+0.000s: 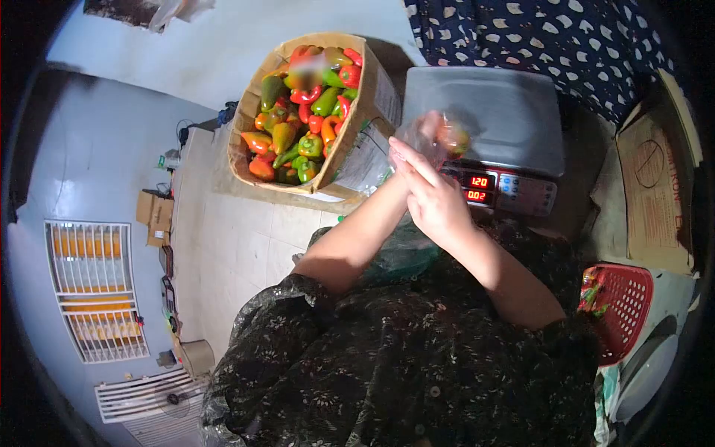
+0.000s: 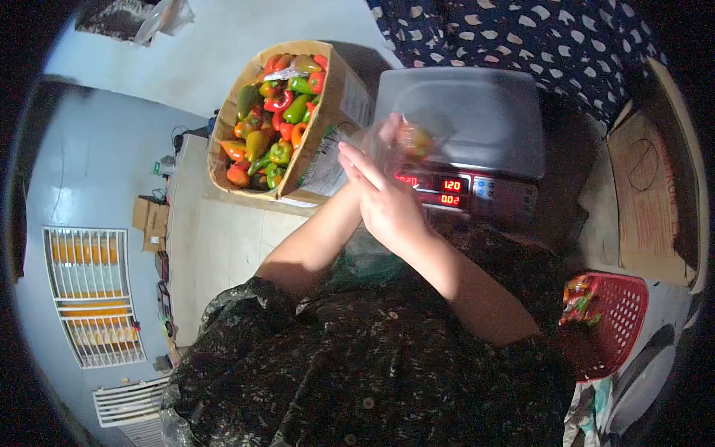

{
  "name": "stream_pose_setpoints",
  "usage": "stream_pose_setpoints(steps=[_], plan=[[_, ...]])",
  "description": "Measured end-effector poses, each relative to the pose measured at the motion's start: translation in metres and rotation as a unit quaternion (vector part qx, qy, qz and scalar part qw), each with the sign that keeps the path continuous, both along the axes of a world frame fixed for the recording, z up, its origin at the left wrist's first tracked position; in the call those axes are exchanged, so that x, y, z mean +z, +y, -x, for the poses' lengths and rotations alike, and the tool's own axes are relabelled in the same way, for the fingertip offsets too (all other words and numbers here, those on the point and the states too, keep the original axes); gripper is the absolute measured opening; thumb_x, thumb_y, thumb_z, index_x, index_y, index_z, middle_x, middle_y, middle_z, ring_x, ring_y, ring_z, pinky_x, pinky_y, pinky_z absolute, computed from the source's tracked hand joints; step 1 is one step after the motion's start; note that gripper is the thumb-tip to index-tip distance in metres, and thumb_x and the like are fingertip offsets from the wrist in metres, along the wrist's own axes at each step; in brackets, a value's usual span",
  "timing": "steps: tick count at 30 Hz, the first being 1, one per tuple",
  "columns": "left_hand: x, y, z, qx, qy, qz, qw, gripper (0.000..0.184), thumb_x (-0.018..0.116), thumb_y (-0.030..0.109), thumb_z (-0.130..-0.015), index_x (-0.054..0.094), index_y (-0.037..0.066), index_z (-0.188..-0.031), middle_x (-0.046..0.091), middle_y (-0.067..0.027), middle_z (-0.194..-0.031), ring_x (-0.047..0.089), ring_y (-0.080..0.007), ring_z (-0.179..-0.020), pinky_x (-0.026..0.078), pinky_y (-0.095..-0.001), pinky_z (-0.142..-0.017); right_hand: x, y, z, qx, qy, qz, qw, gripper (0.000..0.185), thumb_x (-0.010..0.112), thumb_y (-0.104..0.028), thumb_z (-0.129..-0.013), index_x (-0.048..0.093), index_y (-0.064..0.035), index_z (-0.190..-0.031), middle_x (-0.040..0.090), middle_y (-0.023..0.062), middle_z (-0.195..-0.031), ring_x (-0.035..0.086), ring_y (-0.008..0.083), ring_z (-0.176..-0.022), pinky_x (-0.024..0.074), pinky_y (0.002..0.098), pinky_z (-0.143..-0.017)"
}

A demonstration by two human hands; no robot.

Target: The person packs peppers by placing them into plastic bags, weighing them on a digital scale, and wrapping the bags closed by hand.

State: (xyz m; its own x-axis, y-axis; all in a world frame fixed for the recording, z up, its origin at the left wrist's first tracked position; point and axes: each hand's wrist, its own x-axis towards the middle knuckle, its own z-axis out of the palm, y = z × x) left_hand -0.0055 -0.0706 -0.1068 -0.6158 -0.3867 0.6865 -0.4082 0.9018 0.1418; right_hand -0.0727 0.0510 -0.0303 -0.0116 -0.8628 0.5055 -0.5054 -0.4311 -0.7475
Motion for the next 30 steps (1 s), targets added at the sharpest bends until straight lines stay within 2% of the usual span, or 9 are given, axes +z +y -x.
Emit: stream_pose_setpoints(steps=[4, 13, 15, 16, 18, 20, 21, 23, 30], plan=[[-0.011, 0.01, 0.008, -0.031, 0.164, -0.337, 0.927, 0.055, 0.076, 0.024, -0.071, 0.047, 0.0, -0.112, 0.053, -0.0126, -0.103, 0.055, -0.0282, -0.089, 0.048, -0.0373, -0.075, -0.009, -0.007, 0.005, -0.015, 0.018, 0.027, 0.999, 0.051, 0.05, 0.0, -0.076, 0.05, -0.0028, -0.127, 0.039, 0.0041, -0.14, 0.059, 0.0255, -0.104, 0.0501, 0.0345, -0.085], [-0.016, -0.005, 0.006, 0.002, 0.164, -0.304, 0.938, 0.063, 0.076, 0.023, -0.074, 0.042, 0.003, -0.122, 0.052, -0.0149, -0.11, 0.055, -0.0263, -0.096, 0.049, -0.0369, -0.079, -0.007, 0.003, -0.006, 0.029, 0.057, -0.014, 0.998, 0.056, 0.052, -0.003, -0.075, 0.046, -0.0058, -0.131, 0.036, 0.0009, -0.143, 0.063, 0.0235, -0.087, 0.0532, 0.0357, -0.07], [0.026, 0.012, 0.019, 0.02, 0.32, -0.608, 0.726, 0.067, 0.079, 0.019, -0.07, 0.042, 0.006, -0.124, 0.056, -0.0155, -0.107, 0.054, -0.0284, -0.102, 0.046, -0.0431, -0.083, -0.012, 0.001, -0.008, 0.021, 0.039, 0.026, 0.999, 0.055, 0.052, -0.002, -0.075, 0.047, -0.0057, -0.13, 0.036, 0.001, -0.143, 0.064, 0.0236, -0.082, 0.0538, 0.0357, -0.067], [0.017, 0.004, 0.011, 0.024, 0.238, -0.583, 0.776, 0.079, 0.079, 0.019, -0.071, 0.031, 0.003, -0.132, 0.051, -0.0196, -0.114, 0.055, -0.0303, -0.1, 0.048, -0.0434, -0.081, -0.012, 0.0, -0.008, 0.013, 0.038, 0.036, 0.999, 0.055, 0.053, -0.002, -0.075, 0.047, -0.0055, -0.129, 0.036, 0.0013, -0.143, 0.064, 0.0237, -0.082, 0.0537, 0.0357, -0.067], [0.005, 0.0, 0.01, -0.054, 0.19, -0.185, 0.963, 0.082, 0.078, 0.021, -0.072, 0.028, 0.005, -0.135, 0.042, -0.0215, -0.122, 0.053, -0.0284, -0.104, 0.048, -0.0404, -0.084, -0.012, -0.002, -0.007, 0.007, 0.026, 0.056, 0.998, 0.055, 0.053, -0.001, -0.074, 0.048, -0.0053, -0.129, 0.037, 0.0018, -0.142, 0.064, 0.0242, -0.081, 0.0535, 0.0357, -0.067], [0.002, -0.012, 0.013, -0.123, 0.16, 0.062, 0.977, 0.083, 0.074, 0.017, -0.074, 0.025, 0.008, -0.14, 0.036, -0.0198, -0.127, 0.047, -0.0277, -0.111, 0.047, -0.0386, -0.087, -0.012, -0.004, -0.006, 0.008, 0.002, 0.077, 0.997, 0.054, 0.052, -0.001, -0.074, 0.048, -0.005, -0.128, 0.038, 0.0022, -0.142, 0.064, 0.0248, -0.081, 0.0534, 0.0357, -0.068], [0.002, -0.01, 0.014, -0.154, 0.238, -0.204, 0.937, 0.083, 0.073, 0.016, -0.074, 0.024, 0.008, -0.14, 0.037, -0.0192, -0.127, 0.047, -0.027, -0.11, 0.046, -0.0383, -0.087, -0.011, -0.003, -0.005, 0.015, 0.01, 0.057, 0.998, 0.054, 0.052, -0.001, -0.075, 0.048, -0.0049, -0.128, 0.038, 0.0024, -0.142, 0.064, 0.0251, -0.082, 0.0535, 0.0357, -0.068], [0.0, -0.002, 0.014, -0.177, 0.332, -0.669, 0.641, 0.083, 0.072, 0.013, -0.074, 0.023, 0.009, -0.141, 0.037, -0.0181, -0.127, 0.047, -0.0256, -0.109, 0.046, -0.0377, -0.087, -0.007, 0.001, -0.004, 0.029, 0.026, 0.015, 0.999, 0.052, 0.052, 0.0, -0.075, 0.049, -0.0046, -0.128, 0.039, 0.0029, -0.141, 0.064, 0.0257, -0.084, 0.0536, 0.0357, -0.07], [0.028, 0.016, 0.004, -0.156, 0.126, -0.544, 0.815, 0.055, 0.071, 0.012, -0.074, 0.035, 0.008, -0.116, 0.055, -0.011, -0.095, 0.056, -0.0154, -0.082, 0.048, -0.028, -0.076, -0.016, -0.001, -0.01, 0.031, 0.023, 0.062, 0.997, 0.053, 0.051, -0.002, -0.076, 0.048, -0.0044, -0.129, 0.037, 0.0033, -0.142, 0.064, 0.0245, -0.08, 0.0536, 0.0347, -0.066]])
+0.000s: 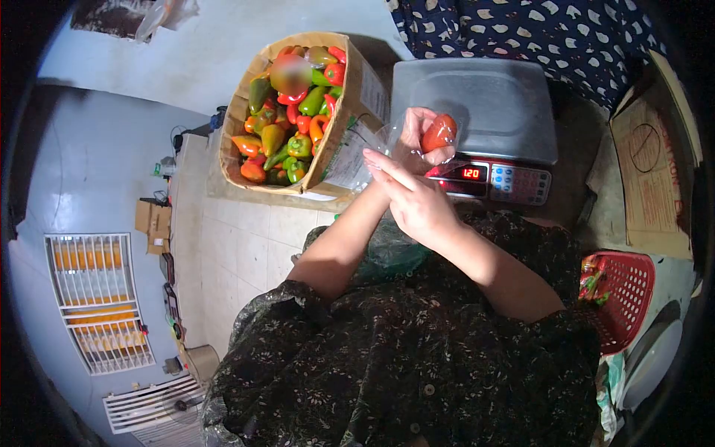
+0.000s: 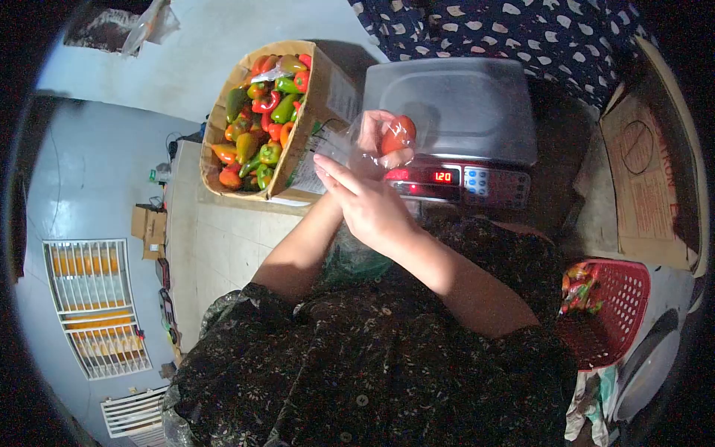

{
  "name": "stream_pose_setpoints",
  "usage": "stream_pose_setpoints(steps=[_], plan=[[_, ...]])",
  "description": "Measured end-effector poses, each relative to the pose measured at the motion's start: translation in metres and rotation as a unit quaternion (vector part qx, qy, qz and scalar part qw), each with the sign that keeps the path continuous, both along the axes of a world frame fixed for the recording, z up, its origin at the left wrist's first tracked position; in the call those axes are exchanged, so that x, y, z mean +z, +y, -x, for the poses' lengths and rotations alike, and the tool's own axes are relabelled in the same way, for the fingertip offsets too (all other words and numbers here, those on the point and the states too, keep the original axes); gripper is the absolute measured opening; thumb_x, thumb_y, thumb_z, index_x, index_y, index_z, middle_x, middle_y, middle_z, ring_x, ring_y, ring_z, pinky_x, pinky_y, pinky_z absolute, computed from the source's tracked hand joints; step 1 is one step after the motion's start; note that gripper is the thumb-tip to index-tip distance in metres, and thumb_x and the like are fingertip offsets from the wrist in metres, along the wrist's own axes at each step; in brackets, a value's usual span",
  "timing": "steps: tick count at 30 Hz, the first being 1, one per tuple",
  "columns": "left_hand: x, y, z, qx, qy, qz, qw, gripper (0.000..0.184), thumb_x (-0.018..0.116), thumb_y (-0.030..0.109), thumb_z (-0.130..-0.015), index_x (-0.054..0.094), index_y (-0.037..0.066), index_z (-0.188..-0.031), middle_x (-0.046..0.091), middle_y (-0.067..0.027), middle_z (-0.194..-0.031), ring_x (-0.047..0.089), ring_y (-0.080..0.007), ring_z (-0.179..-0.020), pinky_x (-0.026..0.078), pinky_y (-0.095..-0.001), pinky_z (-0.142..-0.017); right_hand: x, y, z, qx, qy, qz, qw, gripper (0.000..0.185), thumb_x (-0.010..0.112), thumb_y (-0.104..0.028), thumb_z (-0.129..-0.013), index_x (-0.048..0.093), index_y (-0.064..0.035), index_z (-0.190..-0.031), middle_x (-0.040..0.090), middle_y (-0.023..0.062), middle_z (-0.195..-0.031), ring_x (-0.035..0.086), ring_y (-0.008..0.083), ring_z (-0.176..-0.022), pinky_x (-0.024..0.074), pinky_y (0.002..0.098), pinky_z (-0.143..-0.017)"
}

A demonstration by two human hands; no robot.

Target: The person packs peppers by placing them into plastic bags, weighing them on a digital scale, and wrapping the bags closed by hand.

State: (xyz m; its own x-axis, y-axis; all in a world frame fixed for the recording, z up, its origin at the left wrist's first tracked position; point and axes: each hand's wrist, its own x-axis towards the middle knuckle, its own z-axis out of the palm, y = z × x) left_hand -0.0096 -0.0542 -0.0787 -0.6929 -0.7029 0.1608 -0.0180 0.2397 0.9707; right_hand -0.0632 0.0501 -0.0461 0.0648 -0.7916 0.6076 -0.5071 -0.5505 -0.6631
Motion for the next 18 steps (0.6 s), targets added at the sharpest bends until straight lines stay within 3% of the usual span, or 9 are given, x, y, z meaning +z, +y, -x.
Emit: stream_pose_setpoints(steps=[7, 10, 13, 14, 18], plan=[[0.017, 0.007, 0.004, 0.035, -0.108, 0.191, 0.975, 0.047, 0.073, 0.016, -0.076, 0.042, 0.004, -0.109, 0.054, -0.0095, -0.097, 0.055, -0.0163, -0.083, 0.046, -0.0269, -0.071, 0.009, 0.007, -0.003, 0.013, 0.009, -0.004, 1.0, 0.05, 0.05, -0.003, -0.077, 0.049, -0.0037, -0.128, 0.04, 0.0034, -0.14, 0.064, 0.0237, -0.08, 0.0541, 0.0335, -0.07], [0.008, -0.002, 0.008, 0.178, -0.064, 0.371, 0.909, 0.049, 0.075, 0.016, -0.069, 0.048, 0.001, -0.106, 0.052, -0.0107, -0.081, 0.055, -0.0267, -0.072, 0.046, -0.0363, -0.065, 0.01, 0.006, -0.005, 0.008, -0.003, 0.014, 1.0, 0.049, 0.05, -0.003, -0.078, 0.05, -0.0036, -0.126, 0.042, 0.0037, -0.139, 0.064, 0.0238, -0.082, 0.054, 0.0328, -0.071], [-0.007, -0.016, 0.002, 0.182, -0.139, 0.202, 0.952, 0.054, 0.075, 0.019, -0.069, 0.047, -0.001, -0.111, 0.049, -0.0118, -0.083, 0.053, -0.0274, -0.077, 0.044, -0.0412, -0.07, 0.008, 0.004, -0.004, -0.009, 0.012, 0.022, 1.0, 0.048, 0.05, -0.002, -0.077, 0.051, -0.004, -0.125, 0.044, 0.0039, -0.137, 0.063, 0.0241, -0.086, 0.0539, 0.0327, -0.072], [-0.02, -0.028, -0.002, 0.149, -0.16, 0.438, 0.872, 0.059, 0.074, 0.025, -0.07, 0.045, -0.001, -0.115, 0.05, -0.017, -0.096, 0.051, -0.0309, -0.091, 0.041, -0.0445, -0.082, 0.007, 0.003, -0.003, -0.017, 0.019, 0.024, 0.999, 0.047, 0.05, -0.002, -0.077, 0.052, -0.0043, -0.125, 0.044, 0.0038, -0.137, 0.063, 0.0242, -0.087, 0.0539, 0.0328, -0.072], [-0.027, -0.027, 0.004, 0.187, -0.183, 0.425, 0.866, 0.072, 0.074, 0.024, -0.072, 0.037, 0.0, -0.129, 0.046, -0.0223, -0.118, 0.044, -0.0359, -0.111, 0.035, -0.0422, -0.097, -0.002, -0.001, -0.003, -0.025, 0.009, 0.019, 0.999, 0.048, 0.05, -0.001, -0.076, 0.052, -0.0044, -0.124, 0.042, 0.0033, -0.138, 0.062, 0.0241, -0.092, 0.0536, 0.0333, -0.074]])
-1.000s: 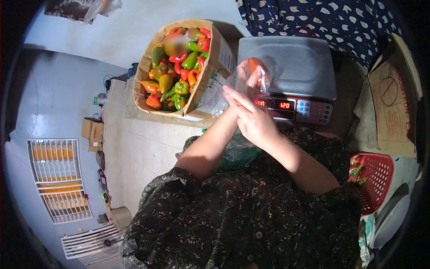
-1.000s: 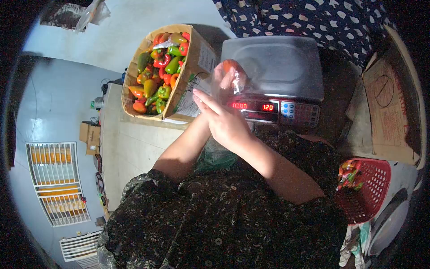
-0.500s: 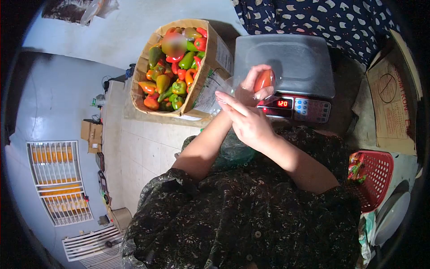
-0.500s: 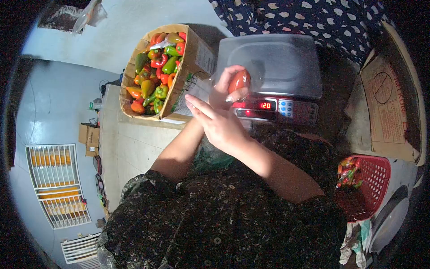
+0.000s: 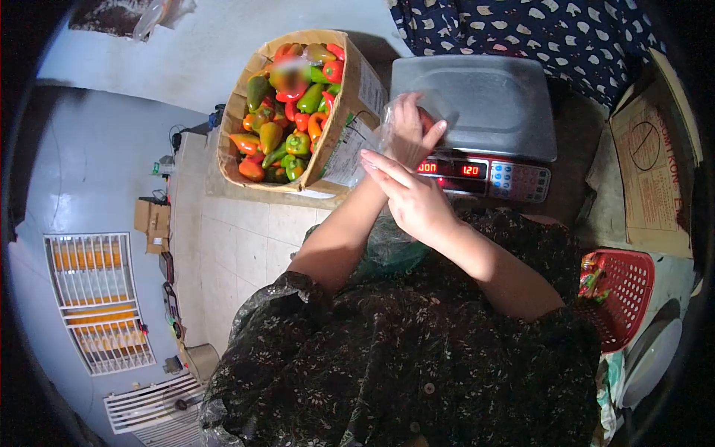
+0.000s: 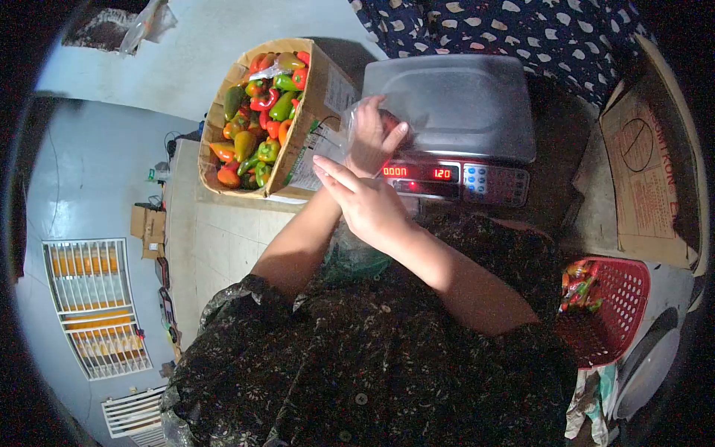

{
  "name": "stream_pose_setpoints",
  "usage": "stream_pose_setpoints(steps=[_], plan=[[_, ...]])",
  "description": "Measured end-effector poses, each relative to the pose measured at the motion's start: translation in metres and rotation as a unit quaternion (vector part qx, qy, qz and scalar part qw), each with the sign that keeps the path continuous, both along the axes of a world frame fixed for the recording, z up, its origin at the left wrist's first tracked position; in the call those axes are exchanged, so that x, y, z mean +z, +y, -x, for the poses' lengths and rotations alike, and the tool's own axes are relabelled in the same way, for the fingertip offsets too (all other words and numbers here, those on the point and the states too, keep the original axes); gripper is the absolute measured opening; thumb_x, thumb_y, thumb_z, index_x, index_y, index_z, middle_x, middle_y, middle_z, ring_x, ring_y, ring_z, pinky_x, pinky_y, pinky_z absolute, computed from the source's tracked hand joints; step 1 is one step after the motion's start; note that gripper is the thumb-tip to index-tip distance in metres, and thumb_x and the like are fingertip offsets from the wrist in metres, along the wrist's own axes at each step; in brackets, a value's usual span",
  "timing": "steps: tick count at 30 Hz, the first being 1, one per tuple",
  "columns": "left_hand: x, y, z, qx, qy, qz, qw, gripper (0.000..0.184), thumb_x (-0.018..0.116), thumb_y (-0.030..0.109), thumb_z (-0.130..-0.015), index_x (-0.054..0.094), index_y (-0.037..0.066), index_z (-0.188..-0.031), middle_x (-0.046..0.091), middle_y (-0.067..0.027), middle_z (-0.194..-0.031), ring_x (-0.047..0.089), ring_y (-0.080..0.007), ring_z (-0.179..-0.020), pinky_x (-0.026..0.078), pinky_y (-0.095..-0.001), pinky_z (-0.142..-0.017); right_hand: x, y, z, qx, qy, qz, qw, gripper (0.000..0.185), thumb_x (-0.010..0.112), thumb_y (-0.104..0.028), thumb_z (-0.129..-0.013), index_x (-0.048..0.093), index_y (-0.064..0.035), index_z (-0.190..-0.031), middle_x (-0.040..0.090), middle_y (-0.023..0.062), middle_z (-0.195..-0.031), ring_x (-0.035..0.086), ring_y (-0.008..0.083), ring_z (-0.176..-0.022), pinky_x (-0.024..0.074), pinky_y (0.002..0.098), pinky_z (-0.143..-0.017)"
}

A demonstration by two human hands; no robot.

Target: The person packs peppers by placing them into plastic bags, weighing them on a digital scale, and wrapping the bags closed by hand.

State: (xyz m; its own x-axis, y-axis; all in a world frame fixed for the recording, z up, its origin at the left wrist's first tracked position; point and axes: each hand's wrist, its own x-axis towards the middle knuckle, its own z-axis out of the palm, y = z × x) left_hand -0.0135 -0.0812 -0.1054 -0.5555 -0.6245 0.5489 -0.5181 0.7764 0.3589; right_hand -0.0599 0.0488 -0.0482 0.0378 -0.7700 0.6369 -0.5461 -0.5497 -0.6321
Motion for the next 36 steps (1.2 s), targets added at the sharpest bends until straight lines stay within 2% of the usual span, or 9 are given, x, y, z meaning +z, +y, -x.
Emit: stream_pose_setpoints(steps=[5, 8, 14, 15, 17, 21, 28, 33, 36], plan=[[0.007, -0.003, -0.007, 0.068, 0.082, -0.285, 0.953, 0.086, 0.079, 0.015, -0.067, 0.025, 0.005, -0.133, 0.044, -0.0193, -0.119, 0.05, -0.029, -0.107, 0.042, -0.0389, -0.093, 0.006, 0.001, 0.009, 0.054, -0.033, -0.076, 0.995, 0.059, 0.05, 0.01, -0.069, 0.049, -0.0033, -0.127, 0.041, 0.0068, -0.139, 0.048, 0.0259, -0.12, 0.0476, 0.0334, -0.094], [0.01, -0.001, -0.008, -0.01, 0.316, -0.471, 0.824, 0.075, 0.08, 0.009, -0.067, 0.03, 0.008, -0.124, 0.047, -0.0148, -0.116, 0.053, -0.0203, -0.103, 0.046, -0.0338, -0.089, 0.015, -0.003, 0.021, -0.03, -0.186, 0.027, 0.982, 0.043, 0.06, -0.005, -0.075, 0.05, -0.0013, -0.117, 0.048, 0.0128, -0.123, 0.059, 0.0212, -0.088, 0.0508, 0.0293, -0.067], [0.052, 0.03, -0.007, -0.062, 0.272, -0.298, 0.913, 0.06, 0.079, 0.012, -0.066, 0.045, 0.004, -0.115, 0.054, -0.0121, -0.105, 0.054, -0.022, -0.099, 0.044, -0.0345, -0.086, 0.004, -0.017, 0.048, -0.073, -0.543, -0.272, 0.791, 0.051, 0.062, -0.045, -0.085, 0.046, -0.002, -0.109, 0.052, 0.0072, -0.1, 0.054, 0.012, -0.08, 0.0464, 0.0244, -0.061], [0.076, 0.034, -0.005, -0.051, 0.095, -0.039, 0.993, 0.058, 0.076, 0.008, -0.068, 0.047, 0.006, -0.118, 0.056, -0.0162, -0.107, 0.053, -0.0259, -0.106, 0.043, -0.0368, -0.091, 0.006, -0.017, 0.048, -0.063, -0.574, -0.279, 0.768, 0.05, 0.06, -0.044, -0.086, 0.046, -0.0027, -0.109, 0.053, 0.0065, -0.099, 0.054, 0.0113, -0.079, 0.0465, 0.0247, -0.061], [0.082, 0.04, -0.005, -0.067, 0.055, 0.015, 0.996, 0.051, 0.076, 0.009, -0.065, 0.055, 0.007, -0.112, 0.054, -0.018, -0.112, 0.051, -0.0318, -0.109, 0.039, -0.0391, -0.095, 0.007, -0.019, 0.05, -0.044, -0.632, -0.292, 0.716, 0.046, 0.057, -0.044, -0.088, 0.046, -0.004, -0.109, 0.054, 0.0052, -0.096, 0.054, 0.0099, -0.079, 0.0467, 0.0253, -0.062], [0.083, 0.05, -0.011, -0.104, 0.114, -0.129, 0.98, 0.054, 0.069, 0.01, -0.075, 0.044, 0.006, -0.124, 0.051, -0.0142, -0.116, 0.05, -0.0271, -0.109, 0.039, -0.0366, -0.095, -0.012, -0.026, 0.062, -0.014, -0.626, -0.265, 0.733, 0.02, 0.051, -0.025, -0.094, 0.053, -0.006, -0.098, 0.055, 0.0006, -0.09, 0.053, 0.0086, -0.078, 0.0454, 0.0247, -0.066], [0.07, 0.042, -0.02, -0.132, 0.34, -0.534, 0.763, 0.047, 0.047, 0.023, -0.088, 0.036, 0.004, -0.129, 0.053, -0.01, -0.115, 0.054, -0.0193, -0.101, 0.043, -0.0308, -0.09, -0.014, -0.033, 0.082, 0.019, -0.694, -0.133, 0.707, 0.012, 0.05, -0.016, -0.095, 0.053, -0.0049, -0.095, 0.056, 0.0032, -0.088, 0.057, 0.0152, -0.087, 0.0455, 0.0292, -0.08], [0.074, 0.031, -0.029, -0.17, 0.292, -0.665, 0.666, 0.066, 0.061, 0.039, -0.078, 0.04, 0.006, -0.132, 0.052, -0.0078, -0.118, 0.052, -0.0191, -0.107, 0.044, -0.0349, -0.09, -0.014, -0.037, 0.102, 0.024, -0.691, -0.117, 0.713, 0.013, 0.049, -0.016, -0.095, 0.052, -0.0034, -0.097, 0.058, 0.0059, -0.091, 0.06, 0.0214, -0.093, 0.0465, 0.0327, -0.082], [0.086, 0.042, -0.023, -0.144, 0.341, -0.662, 0.652, 0.059, 0.058, 0.035, -0.082, 0.041, 0.009, -0.133, 0.058, -0.0079, -0.109, 0.056, -0.0175, -0.098, 0.046, -0.0295, -0.085, -0.005, -0.03, 0.093, -0.315, -0.278, -0.004, 0.908, 0.044, 0.064, -0.025, -0.084, 0.047, -0.0024, -0.119, 0.051, 0.0158, -0.113, 0.048, 0.0302, -0.108, 0.0361, 0.0425, -0.093]])
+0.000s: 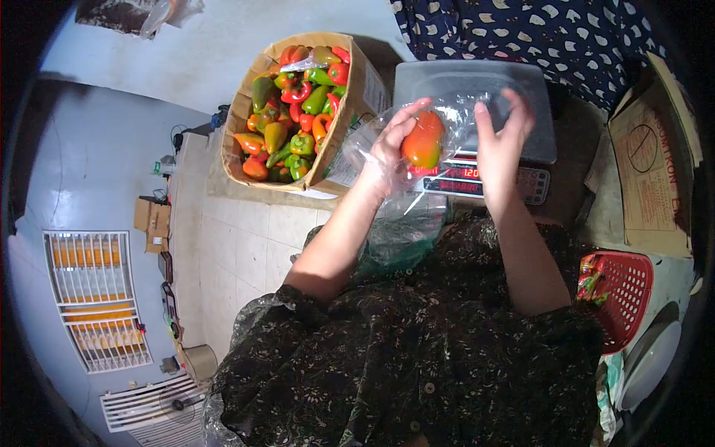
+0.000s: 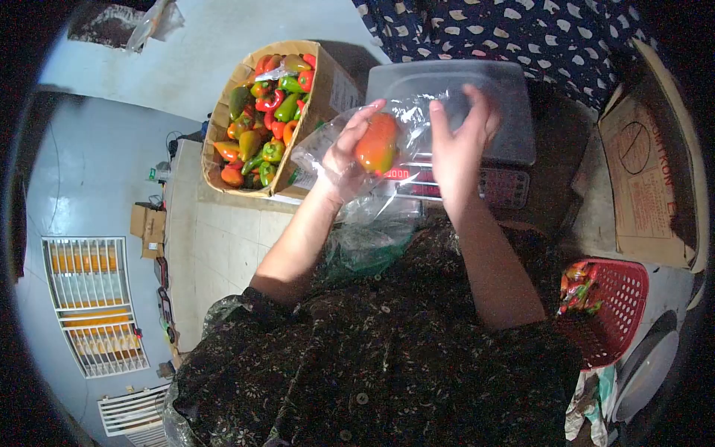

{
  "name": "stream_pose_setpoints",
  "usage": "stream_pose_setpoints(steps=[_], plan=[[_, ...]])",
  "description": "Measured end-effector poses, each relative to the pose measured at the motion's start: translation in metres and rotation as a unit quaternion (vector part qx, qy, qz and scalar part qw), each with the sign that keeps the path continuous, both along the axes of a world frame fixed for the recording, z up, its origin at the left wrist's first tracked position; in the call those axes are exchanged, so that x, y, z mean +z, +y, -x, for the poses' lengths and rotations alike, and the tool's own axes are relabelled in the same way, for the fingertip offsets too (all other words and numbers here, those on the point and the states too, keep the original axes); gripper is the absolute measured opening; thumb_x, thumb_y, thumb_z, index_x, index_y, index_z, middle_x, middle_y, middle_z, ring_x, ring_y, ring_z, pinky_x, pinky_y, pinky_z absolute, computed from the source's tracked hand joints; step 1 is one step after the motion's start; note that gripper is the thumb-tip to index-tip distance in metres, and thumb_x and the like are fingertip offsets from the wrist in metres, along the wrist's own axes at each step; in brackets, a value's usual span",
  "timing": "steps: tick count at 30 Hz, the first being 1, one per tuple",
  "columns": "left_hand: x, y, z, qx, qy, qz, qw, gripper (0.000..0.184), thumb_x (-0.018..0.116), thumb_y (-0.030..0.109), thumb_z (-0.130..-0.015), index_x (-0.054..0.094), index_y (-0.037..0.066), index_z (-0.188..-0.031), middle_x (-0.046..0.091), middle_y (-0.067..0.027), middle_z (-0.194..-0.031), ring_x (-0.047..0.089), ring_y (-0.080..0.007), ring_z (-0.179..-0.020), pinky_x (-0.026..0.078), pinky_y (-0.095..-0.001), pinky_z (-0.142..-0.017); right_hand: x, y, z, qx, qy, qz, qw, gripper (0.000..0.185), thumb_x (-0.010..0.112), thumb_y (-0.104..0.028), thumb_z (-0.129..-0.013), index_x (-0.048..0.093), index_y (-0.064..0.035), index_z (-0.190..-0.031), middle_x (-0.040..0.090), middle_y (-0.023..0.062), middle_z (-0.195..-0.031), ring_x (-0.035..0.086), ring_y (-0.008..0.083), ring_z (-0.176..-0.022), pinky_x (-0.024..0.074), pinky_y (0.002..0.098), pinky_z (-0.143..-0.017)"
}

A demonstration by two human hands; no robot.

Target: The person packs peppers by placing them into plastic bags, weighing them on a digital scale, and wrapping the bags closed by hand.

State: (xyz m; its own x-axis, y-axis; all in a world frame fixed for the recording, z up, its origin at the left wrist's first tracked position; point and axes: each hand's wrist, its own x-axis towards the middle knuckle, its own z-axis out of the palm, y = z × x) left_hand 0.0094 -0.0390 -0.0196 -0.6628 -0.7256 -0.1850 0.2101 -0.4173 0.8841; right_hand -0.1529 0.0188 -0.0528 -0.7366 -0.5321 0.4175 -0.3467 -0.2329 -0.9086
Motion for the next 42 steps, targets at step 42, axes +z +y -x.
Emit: stream_pose_setpoints(steps=[42], plan=[[-0.012, -0.012, 0.019, 0.149, -0.409, 0.472, 0.767, 0.08, 0.062, 0.042, -0.082, 0.03, -0.009, -0.134, 0.05, -0.027, -0.117, 0.05, -0.0434, -0.108, 0.042, -0.0436, -0.091, 0.028, 0.067, -0.111, 0.385, 0.222, 0.055, 0.894, 0.011, 0.064, -0.017, -0.079, 0.056, -0.0092, -0.082, 0.056, 0.0052, -0.077, 0.056, 0.0239, -0.073, 0.0438, 0.0372, -0.064]])
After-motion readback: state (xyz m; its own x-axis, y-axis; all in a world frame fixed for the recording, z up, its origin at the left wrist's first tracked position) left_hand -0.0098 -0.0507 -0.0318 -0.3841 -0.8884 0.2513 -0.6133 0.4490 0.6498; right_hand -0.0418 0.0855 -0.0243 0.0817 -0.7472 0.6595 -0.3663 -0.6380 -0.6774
